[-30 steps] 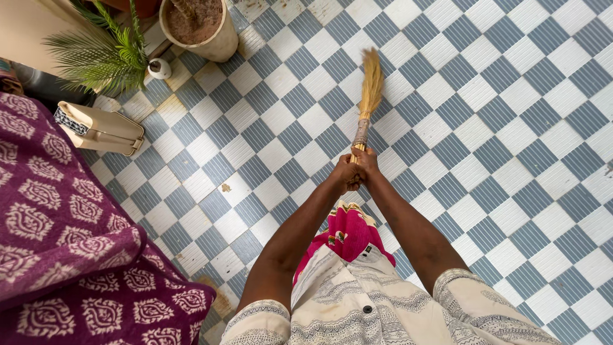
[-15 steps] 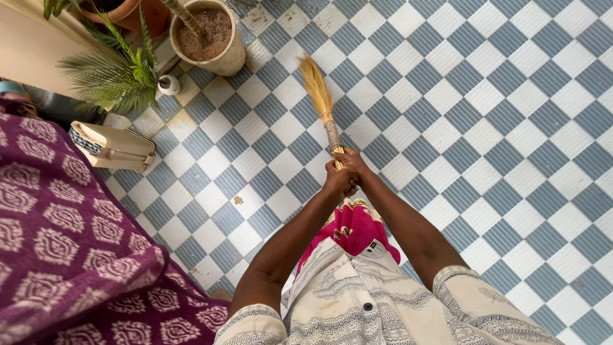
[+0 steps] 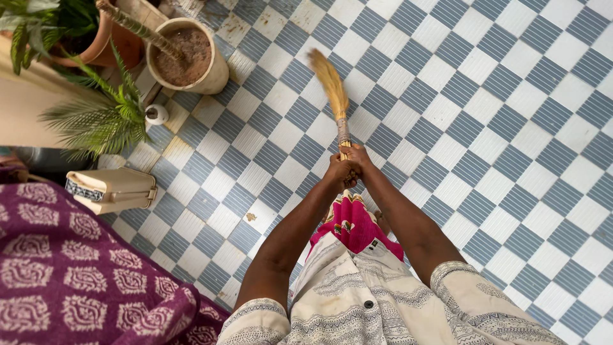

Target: The person sweeps a tiled floor using a traditional straw broom. They move systematically across the room, sweeping around various items such as potted plants, bags, and a plastic table. The camera angle is a first-person perspective looking down at the broom and the floor.

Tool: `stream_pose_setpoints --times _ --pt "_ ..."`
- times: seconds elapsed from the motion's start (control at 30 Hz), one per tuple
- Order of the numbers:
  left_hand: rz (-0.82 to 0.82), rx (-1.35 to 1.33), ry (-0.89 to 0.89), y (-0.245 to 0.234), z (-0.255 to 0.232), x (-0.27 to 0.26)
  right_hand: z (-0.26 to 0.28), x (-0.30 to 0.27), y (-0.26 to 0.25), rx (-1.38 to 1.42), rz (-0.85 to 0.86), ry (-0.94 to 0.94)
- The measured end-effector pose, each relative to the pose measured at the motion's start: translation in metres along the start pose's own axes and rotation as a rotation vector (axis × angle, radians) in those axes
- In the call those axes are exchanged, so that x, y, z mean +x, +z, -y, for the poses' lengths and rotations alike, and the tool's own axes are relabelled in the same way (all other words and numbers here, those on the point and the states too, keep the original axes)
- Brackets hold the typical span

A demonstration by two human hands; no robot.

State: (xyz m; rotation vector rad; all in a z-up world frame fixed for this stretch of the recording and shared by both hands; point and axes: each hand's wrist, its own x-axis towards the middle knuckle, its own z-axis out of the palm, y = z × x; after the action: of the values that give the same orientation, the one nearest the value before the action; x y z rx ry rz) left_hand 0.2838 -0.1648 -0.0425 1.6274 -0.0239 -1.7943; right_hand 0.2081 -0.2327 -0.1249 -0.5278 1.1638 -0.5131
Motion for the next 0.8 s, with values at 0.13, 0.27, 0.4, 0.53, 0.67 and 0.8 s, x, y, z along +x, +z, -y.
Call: stream_pose_setpoints --times 0.13,0.27,0.4,0.53,0.67,0.8 --pt "0.096 0.081 0.018 0.001 -0.012 0.004 0.005 0.000 -0.011 0.084 -0.107 -0.058" --pt "0.153 0.149 0.021 -0.001 -0.022 -0.001 0.002 -0.004 -0.010 0.135 -0.174 -0.182" --pt "0.192 0.169 0.048 -0.006 -0.025 -0.016 0.000 -0.006 -0.008 0.120 -0.205 -0.223" --pt "0.143 0.179 0.096 -0.013 -0.027 -0.030 -0.004 -0.005 0.002 0.099 -0.150 -0.195" --pt "0.071 0.128 0.108 -0.020 -0.029 -0.033 -0.004 0.004 0.019 0.107 0.006 -0.190" --pt "0.012 0.054 0.082 -0.029 -0.037 -0.023 0.001 0.020 0.040 0.096 0.107 -0.114"
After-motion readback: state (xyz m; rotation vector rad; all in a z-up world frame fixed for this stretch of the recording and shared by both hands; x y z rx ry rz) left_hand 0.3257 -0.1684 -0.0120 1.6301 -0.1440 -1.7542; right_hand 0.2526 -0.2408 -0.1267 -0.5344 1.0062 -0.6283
